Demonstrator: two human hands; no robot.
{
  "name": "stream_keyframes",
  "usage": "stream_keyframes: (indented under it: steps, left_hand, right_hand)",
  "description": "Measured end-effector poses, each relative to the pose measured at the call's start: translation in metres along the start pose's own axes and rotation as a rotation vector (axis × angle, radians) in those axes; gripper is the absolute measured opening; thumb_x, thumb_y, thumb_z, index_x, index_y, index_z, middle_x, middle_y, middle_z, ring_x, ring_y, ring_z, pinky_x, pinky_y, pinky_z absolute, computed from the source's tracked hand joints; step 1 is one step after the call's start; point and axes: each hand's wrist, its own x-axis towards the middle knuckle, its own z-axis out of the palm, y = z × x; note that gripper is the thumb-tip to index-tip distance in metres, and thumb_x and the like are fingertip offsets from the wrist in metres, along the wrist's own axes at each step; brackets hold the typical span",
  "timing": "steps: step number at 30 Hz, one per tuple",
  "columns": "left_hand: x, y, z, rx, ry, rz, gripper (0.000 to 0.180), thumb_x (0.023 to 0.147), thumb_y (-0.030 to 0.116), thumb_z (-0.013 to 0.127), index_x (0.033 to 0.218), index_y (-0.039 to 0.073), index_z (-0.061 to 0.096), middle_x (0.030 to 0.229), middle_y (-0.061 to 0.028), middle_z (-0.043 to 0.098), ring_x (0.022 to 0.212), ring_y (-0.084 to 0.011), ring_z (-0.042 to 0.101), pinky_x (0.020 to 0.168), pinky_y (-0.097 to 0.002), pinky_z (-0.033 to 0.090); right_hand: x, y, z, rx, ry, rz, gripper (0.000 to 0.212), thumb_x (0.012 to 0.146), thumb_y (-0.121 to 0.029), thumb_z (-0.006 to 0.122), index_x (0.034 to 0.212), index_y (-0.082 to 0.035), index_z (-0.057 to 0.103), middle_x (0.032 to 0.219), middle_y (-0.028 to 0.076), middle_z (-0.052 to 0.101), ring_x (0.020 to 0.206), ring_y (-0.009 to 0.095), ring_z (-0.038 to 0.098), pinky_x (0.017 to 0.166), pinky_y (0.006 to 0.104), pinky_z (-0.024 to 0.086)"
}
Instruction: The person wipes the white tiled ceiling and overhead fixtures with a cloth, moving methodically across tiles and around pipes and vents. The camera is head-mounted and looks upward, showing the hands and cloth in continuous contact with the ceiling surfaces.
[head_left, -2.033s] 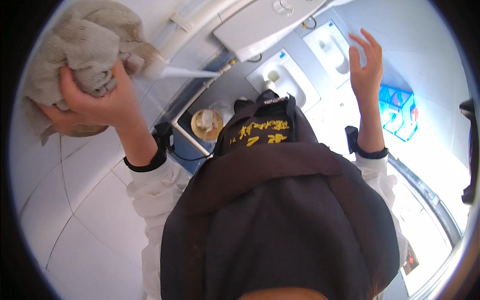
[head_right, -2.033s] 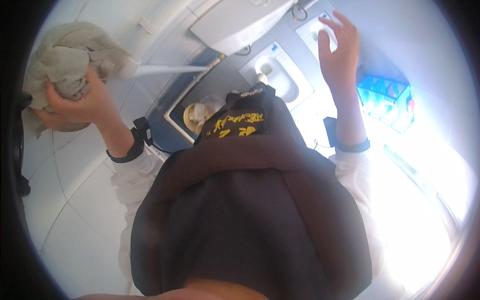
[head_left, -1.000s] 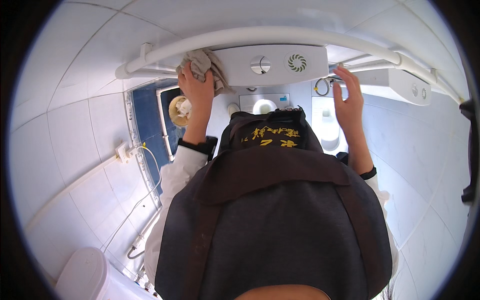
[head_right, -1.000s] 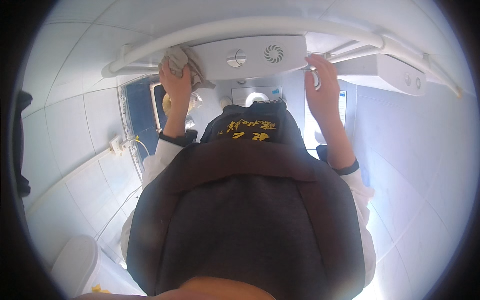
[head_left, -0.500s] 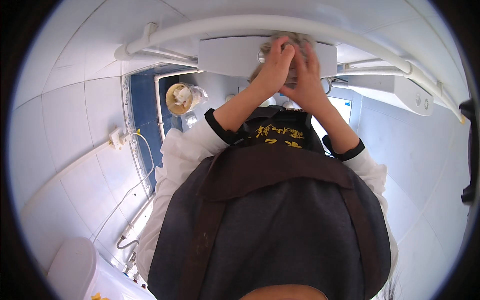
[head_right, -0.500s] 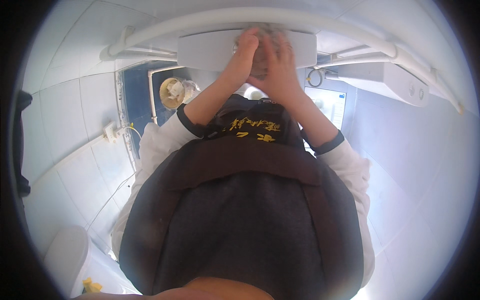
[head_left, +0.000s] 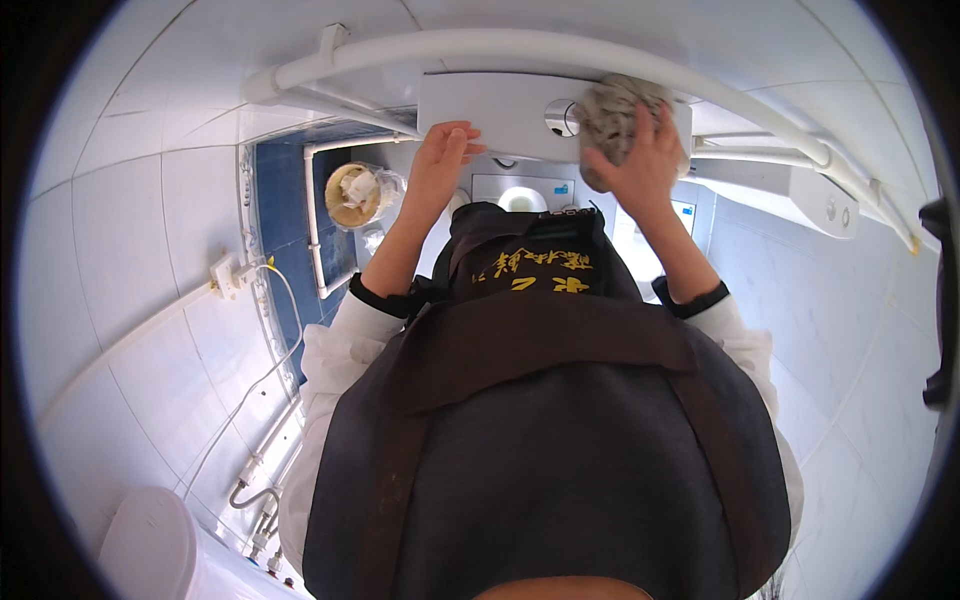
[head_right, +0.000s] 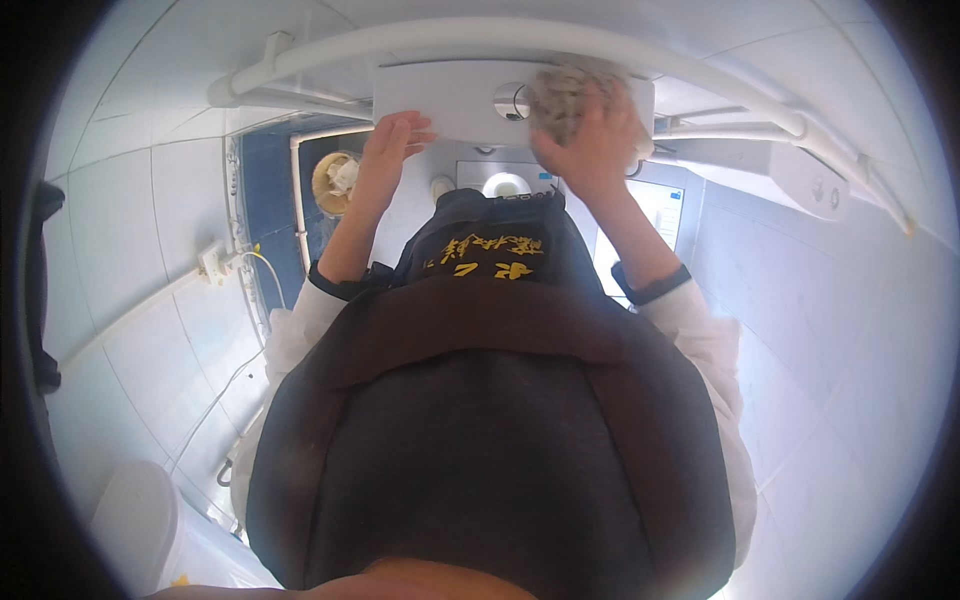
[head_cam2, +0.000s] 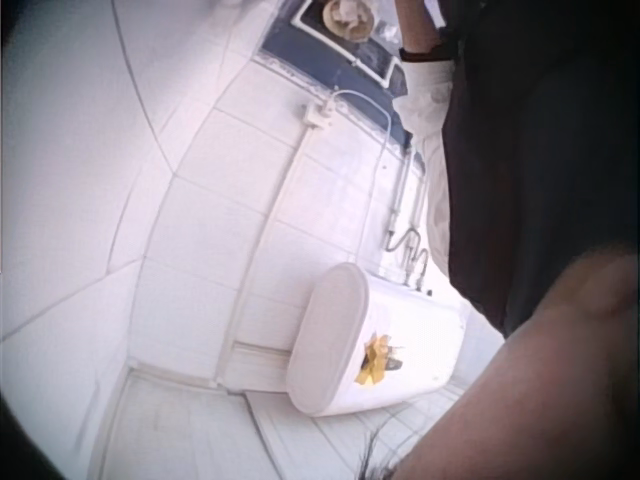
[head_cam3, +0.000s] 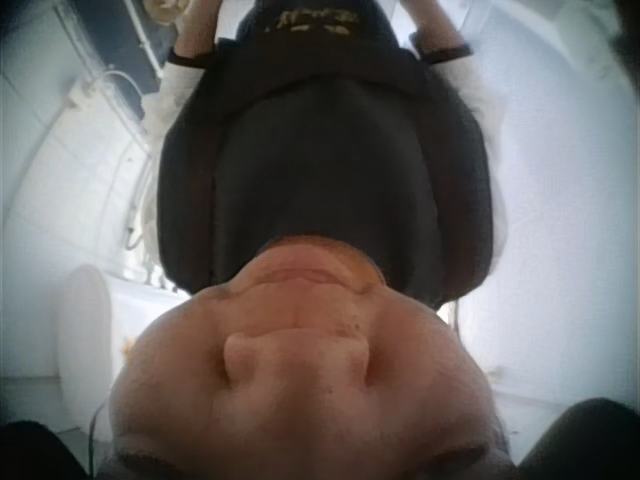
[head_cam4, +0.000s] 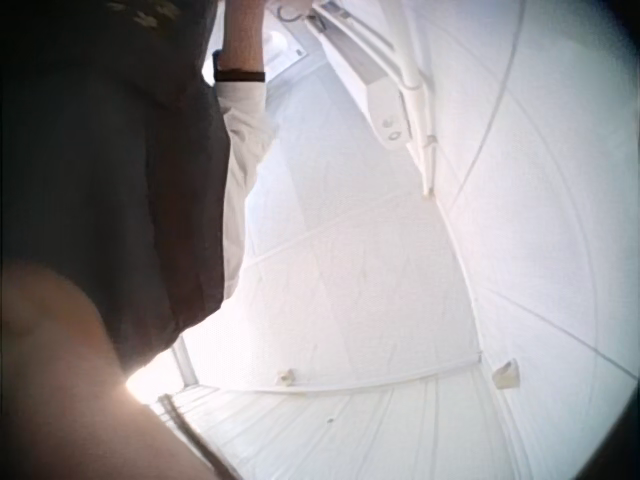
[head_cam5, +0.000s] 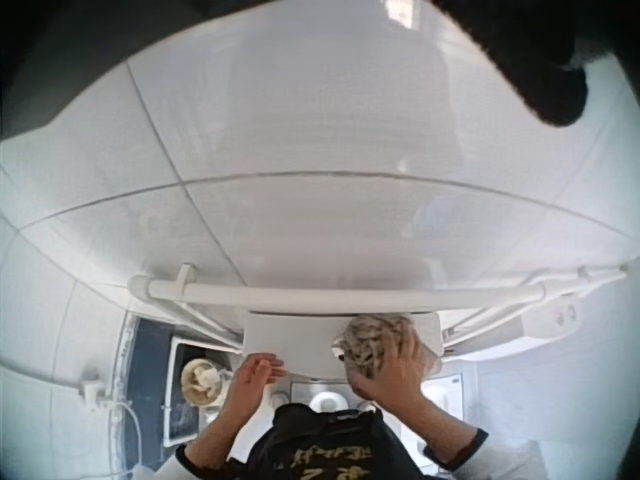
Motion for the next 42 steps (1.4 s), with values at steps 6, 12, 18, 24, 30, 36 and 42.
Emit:
stream_keyframes:
  steps: [6,12,18,24,30,36,42]
  left_hand:
    - [0.003,-0.017,-0.011,0.024,0.200,0.136,0.024,0.097,0.020,0.047,0.108,0.000,0.054,0.094,-0.0083,0.062,0.081,-0.0147,0.062,0.071,-0.0272,0.048]
    - [0.005,-0.017,-0.030,0.171,0.398,0.149,0.021,0.095,0.019,0.050,0.104,0.000,0.056,0.082,-0.0047,0.058,0.070,-0.0101,0.056,0.065,-0.0248,0.046]
    - [0.005,-0.019,-0.013,0.080,0.238,0.169,0.019,0.094,0.016,0.050,0.098,0.000,0.059,0.080,-0.0045,0.059,0.070,-0.0096,0.056,0.066,-0.0238,0.047]
    - [0.005,-0.014,-0.004,0.057,0.202,0.109,0.018,0.094,0.015,0.050,0.098,0.000,0.059,0.081,-0.0046,0.059,0.070,-0.0097,0.056,0.066,-0.0235,0.047]
    - [0.003,-0.020,-0.016,0.058,0.232,0.095,0.019,0.093,0.015,0.050,0.098,-0.001,0.060,0.080,-0.0051,0.060,0.070,-0.0099,0.057,0.066,-0.0237,0.047]
    - [-0.003,-0.030,-0.038,0.062,0.334,0.087,0.020,0.094,0.015,0.050,0.099,-0.001,0.061,0.082,-0.0075,0.062,0.070,-0.0113,0.058,0.066,-0.0243,0.047]
    - [-0.009,-0.021,-0.052,0.053,0.472,0.102,0.016,0.095,0.015,0.050,0.096,0.000,0.057,0.078,-0.0040,0.060,0.068,-0.0099,0.056,0.065,-0.0232,0.046]
  right_hand:
    - [0.020,-0.091,0.039,0.069,-0.118,-0.345,0.083,0.061,-0.042,0.076,0.133,-0.015,0.044,0.137,0.019,0.035,0.122,0.041,0.035,0.100,0.0525,0.030]
    - [0.035,-0.107,0.058,0.231,-0.218,-0.517,0.071,0.063,-0.023,0.076,0.128,-0.023,0.050,0.137,0.011,0.038,0.121,0.036,0.040,0.099,0.0476,0.037]
    - [0.017,0.014,0.001,0.265,-0.173,-0.386,0.068,0.059,-0.004,0.070,0.124,-0.018,0.055,0.135,0.008,0.043,0.121,0.033,0.043,0.102,0.0442,0.037]
    - [0.007,0.084,-0.049,0.179,-0.060,0.015,0.056,0.064,0.003,0.063,0.117,-0.014,0.058,0.134,0.011,0.042,0.117,0.035,0.042,0.099,0.0419,0.040]
    - [0.010,0.024,-0.008,0.150,-0.047,-0.205,0.062,0.061,-0.005,0.068,0.120,-0.017,0.057,0.134,0.012,0.042,0.119,0.035,0.040,0.101,0.0468,0.034]
    - [0.033,-0.089,0.050,0.177,-0.148,-0.453,0.072,0.061,-0.018,0.074,0.129,-0.022,0.049,0.138,0.013,0.036,0.122,0.036,0.039,0.102,0.0538,0.029]
    - [0.052,-0.155,0.079,0.115,-0.194,-0.583,0.068,0.065,-0.032,0.077,0.127,-0.028,0.051,0.138,0.007,0.038,0.119,0.033,0.042,0.101,0.0538,0.033]
